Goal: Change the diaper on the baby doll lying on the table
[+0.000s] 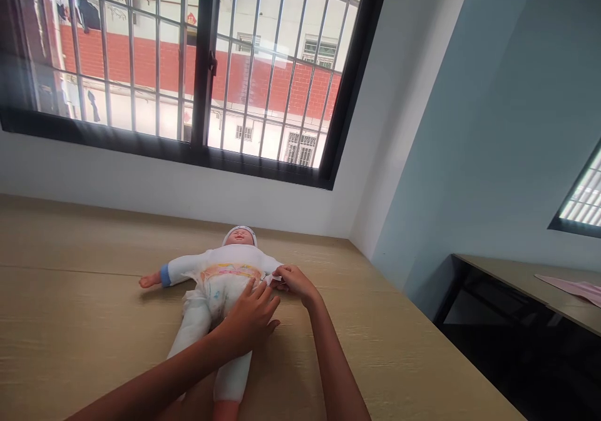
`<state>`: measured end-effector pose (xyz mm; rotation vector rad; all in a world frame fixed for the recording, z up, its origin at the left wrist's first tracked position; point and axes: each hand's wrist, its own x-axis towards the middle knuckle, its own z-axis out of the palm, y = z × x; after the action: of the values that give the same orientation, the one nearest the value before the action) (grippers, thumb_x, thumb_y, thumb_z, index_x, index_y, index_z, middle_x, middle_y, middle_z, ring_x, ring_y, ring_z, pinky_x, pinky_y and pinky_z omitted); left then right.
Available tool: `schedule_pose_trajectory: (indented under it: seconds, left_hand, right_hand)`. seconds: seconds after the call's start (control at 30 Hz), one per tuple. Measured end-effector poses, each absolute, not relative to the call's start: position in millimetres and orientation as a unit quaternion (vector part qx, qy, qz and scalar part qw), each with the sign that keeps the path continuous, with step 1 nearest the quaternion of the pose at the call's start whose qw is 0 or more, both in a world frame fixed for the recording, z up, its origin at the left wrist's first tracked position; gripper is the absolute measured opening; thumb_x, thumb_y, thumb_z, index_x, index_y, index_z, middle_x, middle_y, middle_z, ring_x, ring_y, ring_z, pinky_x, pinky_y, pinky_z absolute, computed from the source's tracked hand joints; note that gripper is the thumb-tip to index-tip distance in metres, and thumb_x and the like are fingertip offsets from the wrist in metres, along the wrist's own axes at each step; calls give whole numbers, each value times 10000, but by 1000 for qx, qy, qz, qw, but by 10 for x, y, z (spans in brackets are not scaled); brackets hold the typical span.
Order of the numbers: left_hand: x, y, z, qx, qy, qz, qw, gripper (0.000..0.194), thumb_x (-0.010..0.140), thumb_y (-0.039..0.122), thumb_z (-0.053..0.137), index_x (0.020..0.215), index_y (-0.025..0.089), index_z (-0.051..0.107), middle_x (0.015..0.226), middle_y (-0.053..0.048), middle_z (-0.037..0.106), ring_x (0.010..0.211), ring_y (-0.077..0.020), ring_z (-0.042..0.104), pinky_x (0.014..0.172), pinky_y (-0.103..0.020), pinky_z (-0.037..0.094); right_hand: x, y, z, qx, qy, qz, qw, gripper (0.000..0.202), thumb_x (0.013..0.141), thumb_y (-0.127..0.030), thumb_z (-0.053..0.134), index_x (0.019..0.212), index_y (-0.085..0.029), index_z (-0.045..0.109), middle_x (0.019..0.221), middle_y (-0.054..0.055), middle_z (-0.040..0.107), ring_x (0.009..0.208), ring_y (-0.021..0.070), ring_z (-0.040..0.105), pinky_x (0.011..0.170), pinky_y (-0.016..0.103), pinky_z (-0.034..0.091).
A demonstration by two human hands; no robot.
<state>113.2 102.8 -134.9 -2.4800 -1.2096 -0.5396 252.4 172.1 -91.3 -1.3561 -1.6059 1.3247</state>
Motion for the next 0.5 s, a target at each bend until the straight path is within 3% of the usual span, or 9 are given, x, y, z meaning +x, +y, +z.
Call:
schedule_pose_trajectory:
  seconds: [0.17, 0.37, 0.5]
  left_hand:
    - [1110, 1050, -1394, -883, -399, -185, 164, 243, 893, 400, 575, 914, 165, 636, 928, -111, 705, 1089, -325, 589, 1088, -529, 300]
    - [1199, 985, -1327, -859, -442, -192, 175, 222, 902, 332, 566, 936, 130, 655, 941, -149, 691, 1011, -351, 618, 959, -525, 413]
    - [1168, 1010, -1330, -862, -409, -240, 178, 253, 915, 384, 535, 915, 166, 662, 1007, -137, 679, 1167, -367, 540, 1044, -539, 345]
  right_hand:
    - [2495, 1673, -846, -521, -594, 513, 335, 103, 745, -256, 564, 694, -167, 559, 739, 18, 626, 639, 101, 574, 589, 176, 411]
    - [2466, 1734, -891, -523, -587, 514, 344, 129, 774, -197, 510, 656, -160, 545, 671, 32, 609, 634, 106, 582, 601, 183, 429]
    - [2527, 1750, -892, -502, -603, 524, 331, 126, 757, -197, 530, 644, -152, 568, 652, 37, 618, 582, 101, 538, 585, 195, 428]
